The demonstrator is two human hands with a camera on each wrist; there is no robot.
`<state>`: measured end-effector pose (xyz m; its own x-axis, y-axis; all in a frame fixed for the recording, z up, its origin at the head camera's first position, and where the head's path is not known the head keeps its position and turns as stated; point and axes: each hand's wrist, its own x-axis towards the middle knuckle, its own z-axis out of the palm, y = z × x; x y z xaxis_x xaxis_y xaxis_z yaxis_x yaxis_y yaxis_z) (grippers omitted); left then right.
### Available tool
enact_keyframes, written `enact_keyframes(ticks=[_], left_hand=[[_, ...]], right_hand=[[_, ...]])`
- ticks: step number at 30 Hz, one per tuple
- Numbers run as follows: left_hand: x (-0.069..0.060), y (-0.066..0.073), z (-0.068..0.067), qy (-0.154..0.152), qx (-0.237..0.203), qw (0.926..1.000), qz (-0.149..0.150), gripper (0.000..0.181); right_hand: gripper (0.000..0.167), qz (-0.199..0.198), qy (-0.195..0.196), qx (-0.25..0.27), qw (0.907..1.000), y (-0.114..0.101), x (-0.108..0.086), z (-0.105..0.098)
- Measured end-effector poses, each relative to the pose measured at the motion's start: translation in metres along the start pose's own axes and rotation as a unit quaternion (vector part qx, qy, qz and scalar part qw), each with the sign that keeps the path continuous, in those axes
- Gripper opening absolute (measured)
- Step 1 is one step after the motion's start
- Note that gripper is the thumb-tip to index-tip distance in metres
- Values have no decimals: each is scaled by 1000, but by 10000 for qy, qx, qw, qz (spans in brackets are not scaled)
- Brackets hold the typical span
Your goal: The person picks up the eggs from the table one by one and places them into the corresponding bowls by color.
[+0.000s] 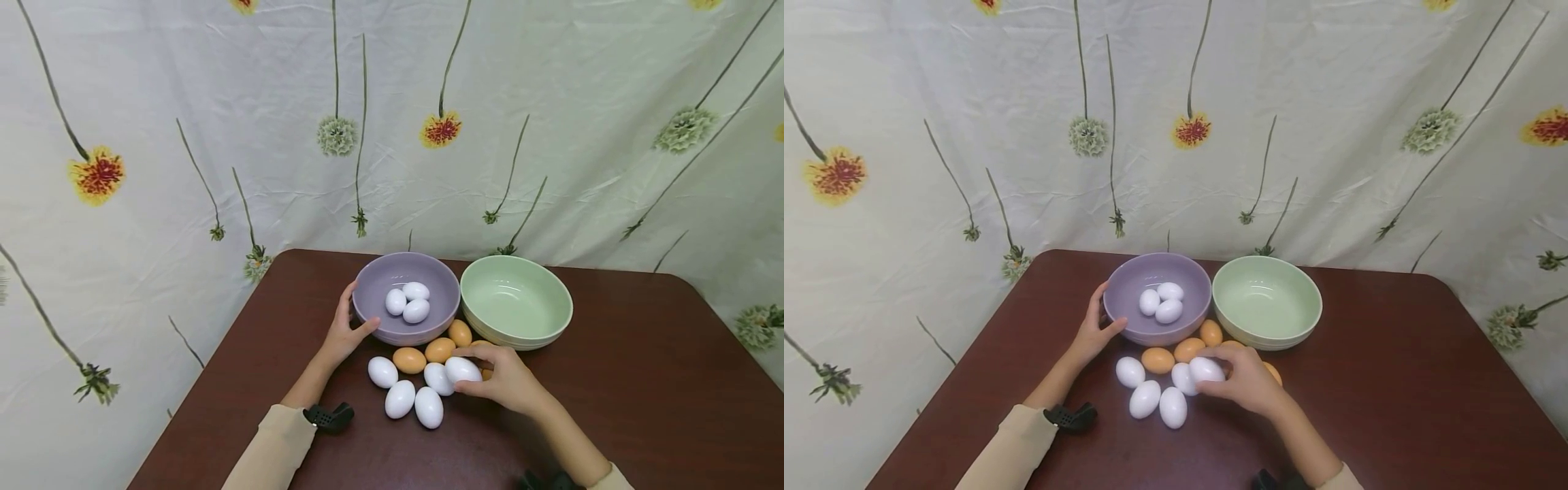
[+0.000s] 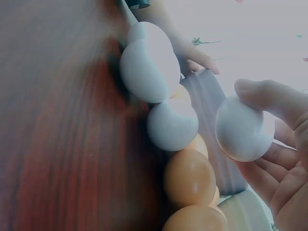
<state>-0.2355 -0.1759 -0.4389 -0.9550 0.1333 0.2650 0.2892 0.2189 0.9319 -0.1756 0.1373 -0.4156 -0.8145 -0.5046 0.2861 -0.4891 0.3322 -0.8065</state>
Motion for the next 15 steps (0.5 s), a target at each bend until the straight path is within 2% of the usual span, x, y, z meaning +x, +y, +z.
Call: enact_keyframes(ticks=[15], left_hand=[[0, -1, 0, 8, 68, 10000, -6, 87]], right_hand=[[45, 134, -47, 360, 9992, -7, 25, -3]])
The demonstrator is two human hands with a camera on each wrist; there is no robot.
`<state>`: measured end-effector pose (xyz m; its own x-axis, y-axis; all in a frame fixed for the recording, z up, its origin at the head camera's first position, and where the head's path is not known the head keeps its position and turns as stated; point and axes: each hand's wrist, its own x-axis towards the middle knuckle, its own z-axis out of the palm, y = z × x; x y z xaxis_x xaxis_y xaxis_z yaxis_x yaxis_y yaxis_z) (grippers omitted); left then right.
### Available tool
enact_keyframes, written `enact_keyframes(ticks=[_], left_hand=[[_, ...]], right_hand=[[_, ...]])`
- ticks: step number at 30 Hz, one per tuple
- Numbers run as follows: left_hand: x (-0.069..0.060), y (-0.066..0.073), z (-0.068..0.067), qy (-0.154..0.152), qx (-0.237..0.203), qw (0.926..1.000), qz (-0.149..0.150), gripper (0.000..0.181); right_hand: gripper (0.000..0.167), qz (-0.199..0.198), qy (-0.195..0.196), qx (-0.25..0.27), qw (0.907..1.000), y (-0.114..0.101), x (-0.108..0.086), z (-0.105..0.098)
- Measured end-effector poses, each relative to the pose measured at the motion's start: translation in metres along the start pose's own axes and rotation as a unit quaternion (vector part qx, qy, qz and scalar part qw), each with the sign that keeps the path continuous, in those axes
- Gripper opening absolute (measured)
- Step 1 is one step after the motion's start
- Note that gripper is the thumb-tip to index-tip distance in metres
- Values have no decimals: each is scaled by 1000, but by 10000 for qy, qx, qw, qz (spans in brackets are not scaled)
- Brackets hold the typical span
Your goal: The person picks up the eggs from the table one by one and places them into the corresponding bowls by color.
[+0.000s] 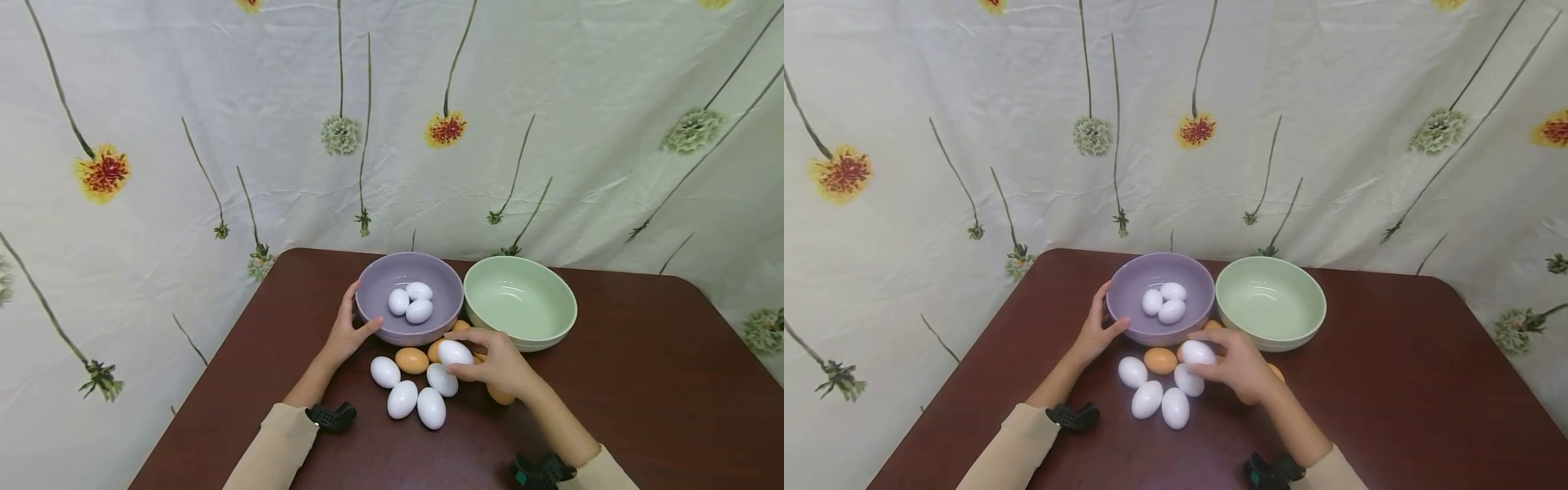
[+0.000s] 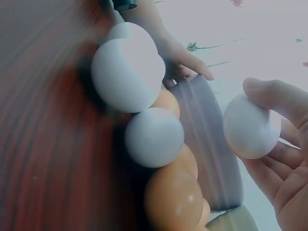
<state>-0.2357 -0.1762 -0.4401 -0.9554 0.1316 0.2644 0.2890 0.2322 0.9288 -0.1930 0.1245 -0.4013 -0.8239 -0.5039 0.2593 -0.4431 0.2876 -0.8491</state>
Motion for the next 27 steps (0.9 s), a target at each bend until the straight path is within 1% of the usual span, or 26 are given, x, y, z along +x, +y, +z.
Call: enact_keyframes(ticks=[4, 7, 14, 22, 27], left_hand=[[0, 1, 0, 17, -18, 10000, 4, 87], [0, 1, -1, 29, -22, 10000, 11, 87], [0, 2, -1, 16, -84, 10000, 13, 87], [-1, 3, 0, 34, -34, 10000, 55, 86], [-2, 4, 0, 16, -53, 10000, 53, 87]], right_hand=[[45, 32, -13, 132, 9999, -3, 8, 0], [45, 60, -2, 75, 10000, -4, 13, 1], [44, 156, -60, 203, 9997, -7, 26, 4], [44, -33, -97, 30, 9999, -10, 39, 5], [44, 34, -135, -13, 9999, -11, 47, 8]])
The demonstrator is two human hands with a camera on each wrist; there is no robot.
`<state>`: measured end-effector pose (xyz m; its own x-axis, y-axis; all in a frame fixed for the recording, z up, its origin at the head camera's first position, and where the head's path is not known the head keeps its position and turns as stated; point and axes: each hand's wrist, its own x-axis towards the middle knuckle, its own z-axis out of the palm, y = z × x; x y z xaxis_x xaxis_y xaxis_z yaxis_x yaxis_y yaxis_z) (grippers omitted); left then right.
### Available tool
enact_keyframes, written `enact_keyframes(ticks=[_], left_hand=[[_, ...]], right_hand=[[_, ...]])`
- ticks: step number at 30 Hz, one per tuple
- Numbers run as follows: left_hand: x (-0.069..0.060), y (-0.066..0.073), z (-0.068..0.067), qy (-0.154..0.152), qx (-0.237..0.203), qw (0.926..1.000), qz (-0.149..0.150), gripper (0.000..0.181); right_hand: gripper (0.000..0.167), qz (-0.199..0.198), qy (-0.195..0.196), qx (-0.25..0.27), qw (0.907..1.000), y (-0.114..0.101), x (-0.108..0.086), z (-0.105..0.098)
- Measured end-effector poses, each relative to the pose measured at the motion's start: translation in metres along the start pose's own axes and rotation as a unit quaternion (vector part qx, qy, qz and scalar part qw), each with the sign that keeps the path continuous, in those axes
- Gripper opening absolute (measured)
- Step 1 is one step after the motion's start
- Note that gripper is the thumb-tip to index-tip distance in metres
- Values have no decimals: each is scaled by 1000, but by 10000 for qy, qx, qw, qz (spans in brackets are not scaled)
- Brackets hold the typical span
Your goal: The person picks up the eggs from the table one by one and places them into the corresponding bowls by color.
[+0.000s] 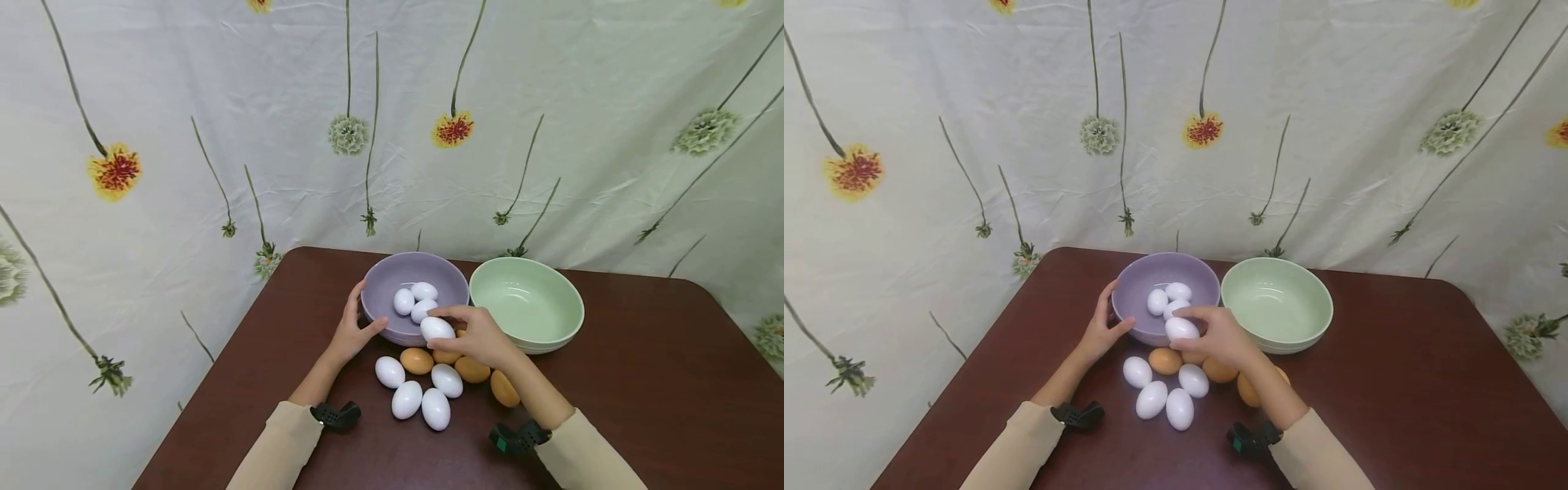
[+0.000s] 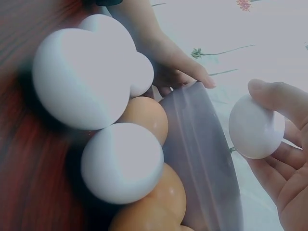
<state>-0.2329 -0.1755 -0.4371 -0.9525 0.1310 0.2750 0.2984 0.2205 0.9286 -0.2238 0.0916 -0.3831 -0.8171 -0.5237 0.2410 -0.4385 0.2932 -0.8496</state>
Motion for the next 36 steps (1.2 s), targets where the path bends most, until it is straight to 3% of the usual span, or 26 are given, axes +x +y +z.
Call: enact_keyframes(ticks=[19, 26, 36], left_hand=[[1, -3, 2, -17, 3, 9998, 207, 86], [1, -2, 2, -9, 4, 9999, 141, 86], [0, -2, 0, 27, 56, 9999, 97, 86]], right_hand=[[47, 240, 73, -273, 9993, 1, 35, 14], [44, 189, 221, -453, 9985, 7, 45, 21], [43, 192, 140, -882, 9958, 17, 56, 28]])
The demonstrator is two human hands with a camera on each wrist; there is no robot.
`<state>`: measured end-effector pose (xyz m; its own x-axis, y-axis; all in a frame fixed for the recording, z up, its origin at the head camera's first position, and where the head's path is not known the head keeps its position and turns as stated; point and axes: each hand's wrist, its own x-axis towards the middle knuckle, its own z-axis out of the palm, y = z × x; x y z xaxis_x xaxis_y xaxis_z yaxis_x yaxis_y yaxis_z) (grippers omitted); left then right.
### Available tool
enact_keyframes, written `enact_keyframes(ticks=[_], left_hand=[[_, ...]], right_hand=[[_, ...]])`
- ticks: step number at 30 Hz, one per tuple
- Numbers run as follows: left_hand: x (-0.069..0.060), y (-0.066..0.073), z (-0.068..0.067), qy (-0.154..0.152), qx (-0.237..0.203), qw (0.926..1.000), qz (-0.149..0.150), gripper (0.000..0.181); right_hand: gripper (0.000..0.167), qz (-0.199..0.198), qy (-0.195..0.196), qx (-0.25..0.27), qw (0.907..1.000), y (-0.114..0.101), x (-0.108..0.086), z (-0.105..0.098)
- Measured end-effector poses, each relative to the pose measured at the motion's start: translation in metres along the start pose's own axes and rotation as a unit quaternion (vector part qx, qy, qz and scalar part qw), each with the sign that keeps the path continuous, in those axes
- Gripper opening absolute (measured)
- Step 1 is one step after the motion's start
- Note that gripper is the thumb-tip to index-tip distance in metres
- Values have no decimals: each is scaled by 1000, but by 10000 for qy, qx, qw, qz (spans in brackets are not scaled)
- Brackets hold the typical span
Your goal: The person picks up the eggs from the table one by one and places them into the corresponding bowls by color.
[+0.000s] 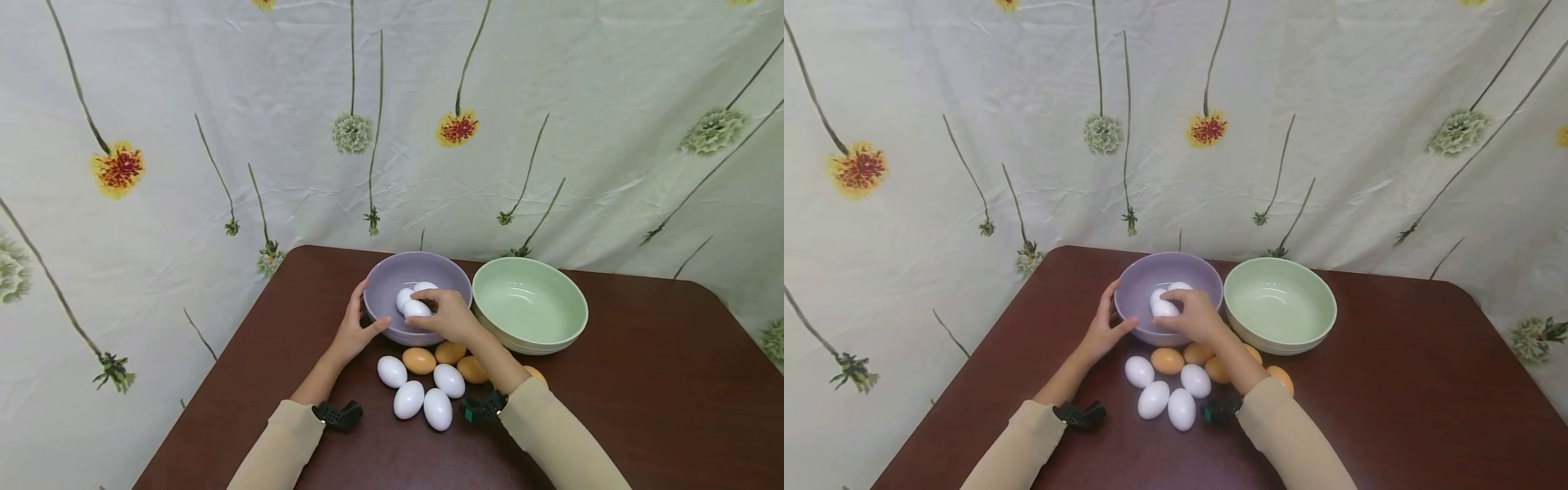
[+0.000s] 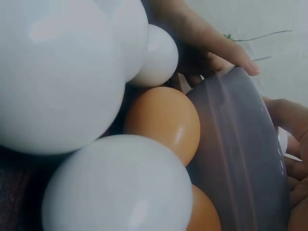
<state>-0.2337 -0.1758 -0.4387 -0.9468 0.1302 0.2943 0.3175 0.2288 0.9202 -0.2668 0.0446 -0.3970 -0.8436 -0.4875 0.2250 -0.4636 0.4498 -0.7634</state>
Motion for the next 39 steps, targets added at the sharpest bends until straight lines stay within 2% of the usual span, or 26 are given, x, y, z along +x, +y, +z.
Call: enact_keyframes(ticks=[5, 12, 19, 24, 32, 39], left_hand=[[0, 0, -1, 7, -2, 10000, -15, 86], [0, 0, -1, 41, 23, 10000, -19, 86], [0, -2, -1, -18, -64, 9999, 136, 86], [0, -3, -1, -21, -87, 9999, 122, 87], [0, -2, 0, -7, -104, 9999, 135, 87], [0, -2, 1, -10, -118, 9998, 141, 86]], right_hand=[[39, 144, -190, -494, 9985, -1, 5, 1], [34, 391, -638, -1163, 9904, -2, 12, 4], [23, 475, -886, -1425, 9847, -7, 15, 3], [14, 580, -1135, -1590, 9790, -8, 17, 2], [10, 997, -1378, -1777, 9693, -8, 21, 4], [17, 1107, -1325, -1860, 9672, -8, 22, 7]])
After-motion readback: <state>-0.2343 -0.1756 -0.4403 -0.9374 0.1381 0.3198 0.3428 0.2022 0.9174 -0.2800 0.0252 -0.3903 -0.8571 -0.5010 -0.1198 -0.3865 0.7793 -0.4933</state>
